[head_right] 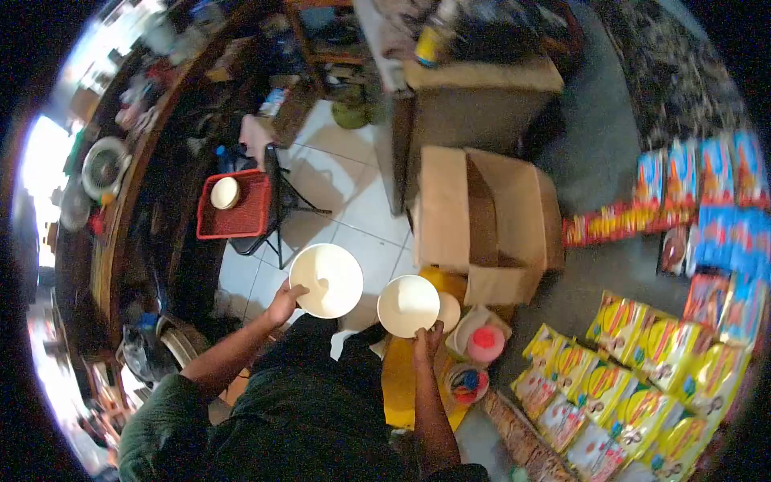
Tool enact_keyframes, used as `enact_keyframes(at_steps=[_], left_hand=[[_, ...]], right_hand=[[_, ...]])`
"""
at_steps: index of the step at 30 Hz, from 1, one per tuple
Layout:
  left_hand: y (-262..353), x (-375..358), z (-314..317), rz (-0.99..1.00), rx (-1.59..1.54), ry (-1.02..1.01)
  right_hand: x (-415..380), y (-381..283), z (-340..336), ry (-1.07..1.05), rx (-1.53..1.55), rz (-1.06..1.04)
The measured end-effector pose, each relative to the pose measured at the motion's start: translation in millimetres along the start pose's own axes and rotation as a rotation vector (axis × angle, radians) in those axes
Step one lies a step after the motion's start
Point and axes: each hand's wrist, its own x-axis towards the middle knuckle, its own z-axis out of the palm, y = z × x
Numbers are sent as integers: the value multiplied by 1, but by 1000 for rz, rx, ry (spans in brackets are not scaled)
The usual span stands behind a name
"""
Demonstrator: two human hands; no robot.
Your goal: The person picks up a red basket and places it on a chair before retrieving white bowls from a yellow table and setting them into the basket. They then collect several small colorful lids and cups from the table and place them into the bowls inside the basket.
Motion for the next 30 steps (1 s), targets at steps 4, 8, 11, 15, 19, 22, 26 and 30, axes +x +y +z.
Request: enact_keyframes(at_steps=[4,8,11,15,19,22,26,30], left_hand=[[45,-13,-35,117,-111,95],[85,-36,-67,268,-238,225],[96,-39,-101,365,-375,325],[113,-46,-146,411,-447,394],[128,-40,-191,419,-562,494],[138,-32,-222,421,-587,507],[156,-28,-259,418,-497,513],[163,-19,-279,423,-533,576]], right_hand=[[1,-87,89,-263,227,-45],[10,-150,170,-430,170,-86],[26,-154,214,-538,84,-59],[-1,-178,300,-548,166,-59],[-21,-192,369,-594,125,-39],[-22,-192,407,-588,69,-29],[-28,-195,460,-572,20,-9],[-20,-193,497,-598,-7,50]])
